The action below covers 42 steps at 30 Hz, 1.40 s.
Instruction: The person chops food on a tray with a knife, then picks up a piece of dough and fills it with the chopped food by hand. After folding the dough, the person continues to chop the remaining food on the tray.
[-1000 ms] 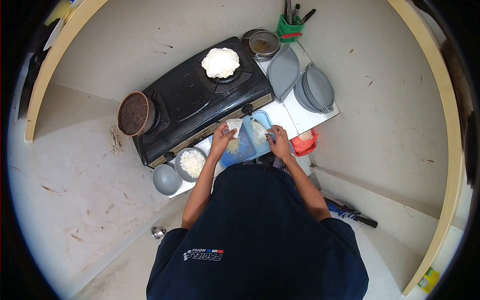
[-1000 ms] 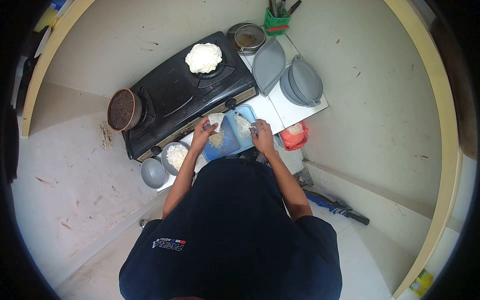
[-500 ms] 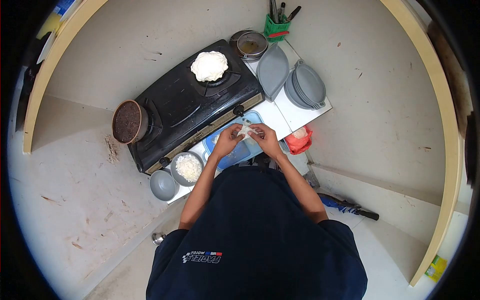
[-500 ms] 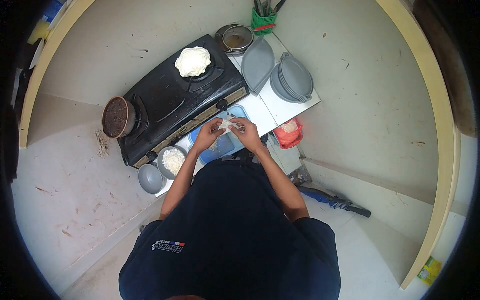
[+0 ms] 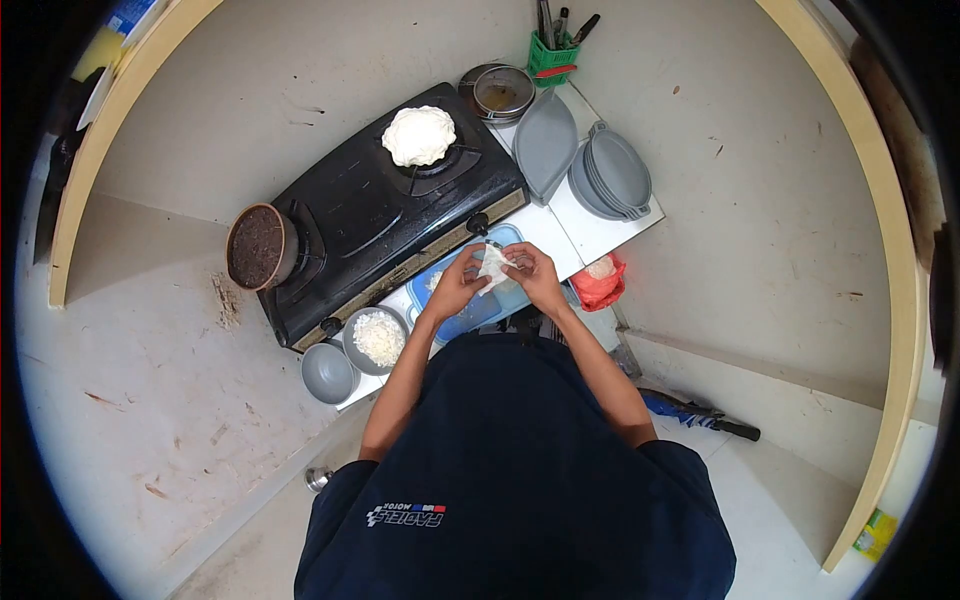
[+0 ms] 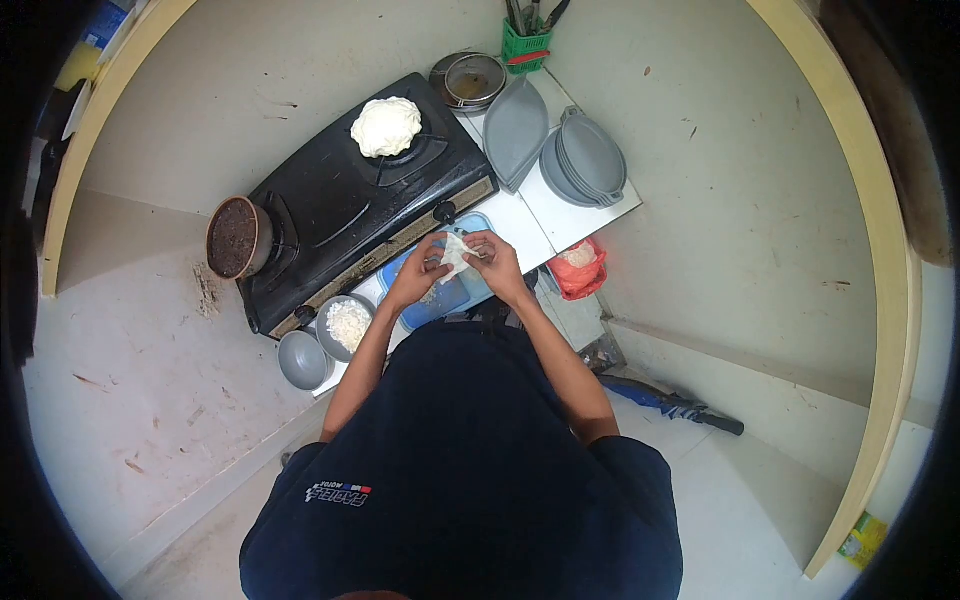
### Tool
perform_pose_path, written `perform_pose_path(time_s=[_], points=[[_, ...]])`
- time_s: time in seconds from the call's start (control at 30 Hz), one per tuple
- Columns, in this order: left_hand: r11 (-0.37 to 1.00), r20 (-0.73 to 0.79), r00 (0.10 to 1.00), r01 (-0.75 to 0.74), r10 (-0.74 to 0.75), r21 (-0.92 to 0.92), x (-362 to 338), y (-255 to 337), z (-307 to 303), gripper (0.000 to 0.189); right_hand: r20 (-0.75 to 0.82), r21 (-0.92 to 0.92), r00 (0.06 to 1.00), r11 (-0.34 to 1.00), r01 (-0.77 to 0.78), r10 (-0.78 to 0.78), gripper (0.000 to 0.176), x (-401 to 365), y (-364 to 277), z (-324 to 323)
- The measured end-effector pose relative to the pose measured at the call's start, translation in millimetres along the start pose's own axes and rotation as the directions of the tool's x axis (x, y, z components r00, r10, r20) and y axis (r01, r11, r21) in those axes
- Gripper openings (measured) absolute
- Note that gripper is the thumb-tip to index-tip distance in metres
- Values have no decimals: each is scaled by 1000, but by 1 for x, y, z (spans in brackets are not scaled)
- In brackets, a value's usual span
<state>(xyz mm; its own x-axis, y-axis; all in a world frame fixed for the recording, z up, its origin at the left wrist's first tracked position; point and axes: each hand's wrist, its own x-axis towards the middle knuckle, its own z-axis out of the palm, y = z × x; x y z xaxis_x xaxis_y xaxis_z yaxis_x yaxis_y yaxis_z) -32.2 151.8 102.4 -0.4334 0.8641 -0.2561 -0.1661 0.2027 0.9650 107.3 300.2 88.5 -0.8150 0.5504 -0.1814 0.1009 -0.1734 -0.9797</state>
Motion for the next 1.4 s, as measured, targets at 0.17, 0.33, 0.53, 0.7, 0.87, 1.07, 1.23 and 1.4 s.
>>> perform_pose_path(time_s=[0.17,0.33,0.53,0.7,0.87,1.07,1.23,1.4], points=[[1000,-19,1000,2,-2,-12,0,15,-1,49,-95,-301,995,954,-12,-17,25,2,26,-19],[967,136,990,3,-39,255,9,3,-19,43,-88,-866,983,501,6,-164,33,-24,42,-38],[979,135,986,68,-95,192,12,0,-20,47,-71,-866,997,499,-47,-28,42,-32,58,-44],[998,117,992,53,-57,35,11,5,-17,51,-100,-879,989,475,-35,-112,33,-33,43,-37],[1000,127,992,11,-11,2,11,9,-8,55,-74,-656,965,741,144,-253,26,-21,1,-15],[997,124,992,-39,30,72,14,12,-3,53,-75,-382,971,906,183,-227,25,-12,-16,5],[981,86,991,-119,107,154,15,12,-1,47,-131,-271,983,959,87,-127,24,-7,-10,6],[984,5,994,-110,110,142,13,20,1,38,-87,-348,981,928,136,-176,22,-5,-13,4]])
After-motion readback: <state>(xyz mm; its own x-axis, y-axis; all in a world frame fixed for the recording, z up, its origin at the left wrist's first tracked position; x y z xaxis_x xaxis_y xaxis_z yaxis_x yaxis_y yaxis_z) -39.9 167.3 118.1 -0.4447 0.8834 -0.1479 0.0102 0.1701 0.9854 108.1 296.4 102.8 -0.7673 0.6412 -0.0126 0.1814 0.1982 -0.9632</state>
